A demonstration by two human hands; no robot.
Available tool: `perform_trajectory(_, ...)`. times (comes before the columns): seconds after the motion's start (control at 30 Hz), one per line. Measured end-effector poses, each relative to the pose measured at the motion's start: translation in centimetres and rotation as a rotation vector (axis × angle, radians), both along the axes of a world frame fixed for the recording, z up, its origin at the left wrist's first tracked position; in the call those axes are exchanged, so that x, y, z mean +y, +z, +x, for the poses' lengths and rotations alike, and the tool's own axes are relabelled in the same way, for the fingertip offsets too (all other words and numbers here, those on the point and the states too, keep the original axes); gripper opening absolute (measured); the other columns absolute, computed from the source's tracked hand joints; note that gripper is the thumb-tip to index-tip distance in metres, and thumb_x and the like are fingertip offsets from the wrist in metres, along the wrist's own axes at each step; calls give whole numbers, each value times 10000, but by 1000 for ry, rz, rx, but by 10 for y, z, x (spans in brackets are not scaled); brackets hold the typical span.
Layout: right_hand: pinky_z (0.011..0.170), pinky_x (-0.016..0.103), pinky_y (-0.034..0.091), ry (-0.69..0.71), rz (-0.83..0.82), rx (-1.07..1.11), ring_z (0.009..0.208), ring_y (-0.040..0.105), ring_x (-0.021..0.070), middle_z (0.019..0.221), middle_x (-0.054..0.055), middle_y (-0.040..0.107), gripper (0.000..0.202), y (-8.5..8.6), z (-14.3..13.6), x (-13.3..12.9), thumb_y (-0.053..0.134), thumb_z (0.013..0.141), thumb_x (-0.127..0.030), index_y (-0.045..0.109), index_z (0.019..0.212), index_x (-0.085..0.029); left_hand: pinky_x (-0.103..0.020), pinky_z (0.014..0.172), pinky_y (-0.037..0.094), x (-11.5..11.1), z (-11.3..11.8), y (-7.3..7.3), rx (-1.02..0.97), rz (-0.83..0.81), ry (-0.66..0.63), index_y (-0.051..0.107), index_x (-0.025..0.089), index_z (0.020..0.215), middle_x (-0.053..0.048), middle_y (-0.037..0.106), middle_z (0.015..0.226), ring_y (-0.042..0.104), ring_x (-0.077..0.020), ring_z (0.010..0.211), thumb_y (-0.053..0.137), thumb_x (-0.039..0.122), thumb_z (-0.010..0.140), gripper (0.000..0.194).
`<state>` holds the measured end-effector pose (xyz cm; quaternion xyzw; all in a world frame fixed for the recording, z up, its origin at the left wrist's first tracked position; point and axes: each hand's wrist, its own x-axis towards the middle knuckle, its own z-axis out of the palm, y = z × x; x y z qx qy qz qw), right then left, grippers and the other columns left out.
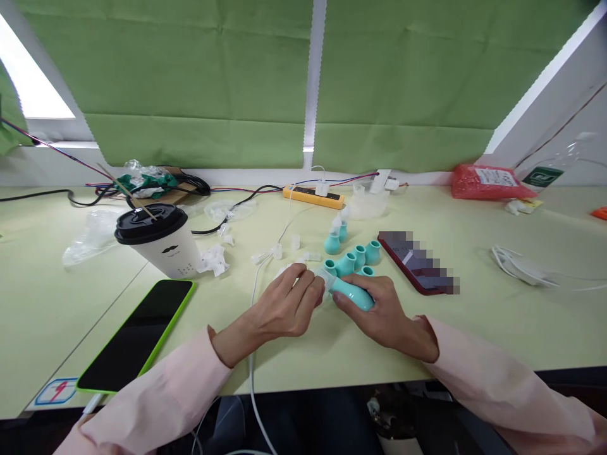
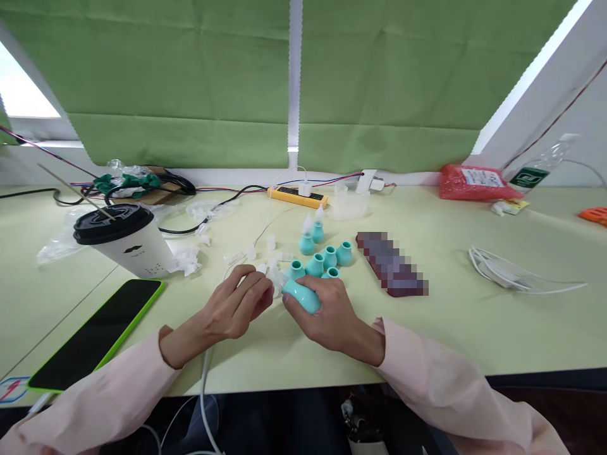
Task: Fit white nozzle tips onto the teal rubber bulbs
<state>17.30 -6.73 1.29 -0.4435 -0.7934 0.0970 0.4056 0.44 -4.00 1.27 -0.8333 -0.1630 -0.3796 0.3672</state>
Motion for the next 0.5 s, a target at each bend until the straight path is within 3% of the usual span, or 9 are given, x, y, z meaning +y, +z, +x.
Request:
perform_trajectory(0.13, 441, 205, 293, 67, -159, 79, 451, 309, 72, 466, -44, 349, 224, 3, 0, -2, 469, 740, -296, 470, 561, -161, -291, 533, 438, 3, -4, -4, -46, 24, -63, 437, 108, 786, -36, 530, 615, 497, -131, 604, 524, 73, 695, 131)
perform_trajectory(0.33, 463, 210, 301, 91, -260, 158, 488, 336, 81, 489, -32, 371, 259, 4, 0, -3, 473, 735, -339, 472, 553, -156, -283, 522, 440, 5, -7, -5, -49, 19, -116, 438, 114, 800, -43, 534, 624, 494, -133, 603, 533, 72, 683, 156)
perform_trajectory(0.5, 470, 222, 311, 68, -319, 248, 485, 379, 87, 502, -14, 437, 314, 8, 4, 0, 416, 771, -355, 481, 546, -146, -256, 514, 425, 2, -5, 2, -283, -232, -212, 418, 127, 799, -25, 514, 607, 434, -116, 609, 492, 35, 692, 159)
